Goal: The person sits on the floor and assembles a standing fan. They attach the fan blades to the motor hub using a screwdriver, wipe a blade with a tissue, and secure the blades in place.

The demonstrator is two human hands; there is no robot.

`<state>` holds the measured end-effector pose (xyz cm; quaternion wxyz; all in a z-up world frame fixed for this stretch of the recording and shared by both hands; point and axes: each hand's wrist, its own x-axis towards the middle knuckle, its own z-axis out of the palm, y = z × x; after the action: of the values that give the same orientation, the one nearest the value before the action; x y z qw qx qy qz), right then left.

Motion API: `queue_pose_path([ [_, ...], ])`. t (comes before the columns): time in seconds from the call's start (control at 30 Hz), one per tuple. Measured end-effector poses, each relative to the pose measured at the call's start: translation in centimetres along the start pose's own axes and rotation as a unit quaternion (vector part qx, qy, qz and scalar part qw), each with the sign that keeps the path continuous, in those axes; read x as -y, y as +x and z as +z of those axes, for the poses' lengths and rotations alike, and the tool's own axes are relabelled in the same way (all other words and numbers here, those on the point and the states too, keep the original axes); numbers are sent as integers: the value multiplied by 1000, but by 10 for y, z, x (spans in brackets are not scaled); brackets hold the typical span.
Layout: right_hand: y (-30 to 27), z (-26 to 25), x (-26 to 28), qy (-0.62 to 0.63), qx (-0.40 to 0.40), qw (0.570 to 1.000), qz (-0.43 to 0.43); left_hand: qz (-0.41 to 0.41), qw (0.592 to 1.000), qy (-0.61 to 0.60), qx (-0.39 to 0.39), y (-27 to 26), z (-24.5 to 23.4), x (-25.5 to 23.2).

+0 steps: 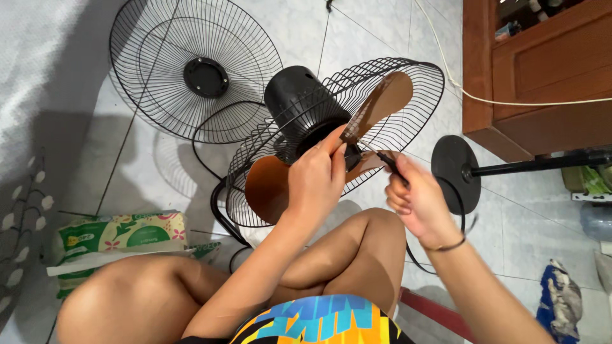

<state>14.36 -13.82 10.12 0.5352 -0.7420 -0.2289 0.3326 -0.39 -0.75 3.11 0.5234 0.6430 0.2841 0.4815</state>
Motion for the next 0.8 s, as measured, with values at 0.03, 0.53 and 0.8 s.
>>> queue_pose_path([
  [0.03, 1, -3, 1, 9, 5, 999, 33, 1, 1000, 0, -4, -1, 1, 0],
  [0.53, -14, 15, 32, -609, -15, 621, -493, -24, 999, -26, 21, -3, -2, 3],
  [0.8, -2, 12, 5, -320, -30, 923, -211, -4, 999, -12, 34, 0, -5, 0],
])
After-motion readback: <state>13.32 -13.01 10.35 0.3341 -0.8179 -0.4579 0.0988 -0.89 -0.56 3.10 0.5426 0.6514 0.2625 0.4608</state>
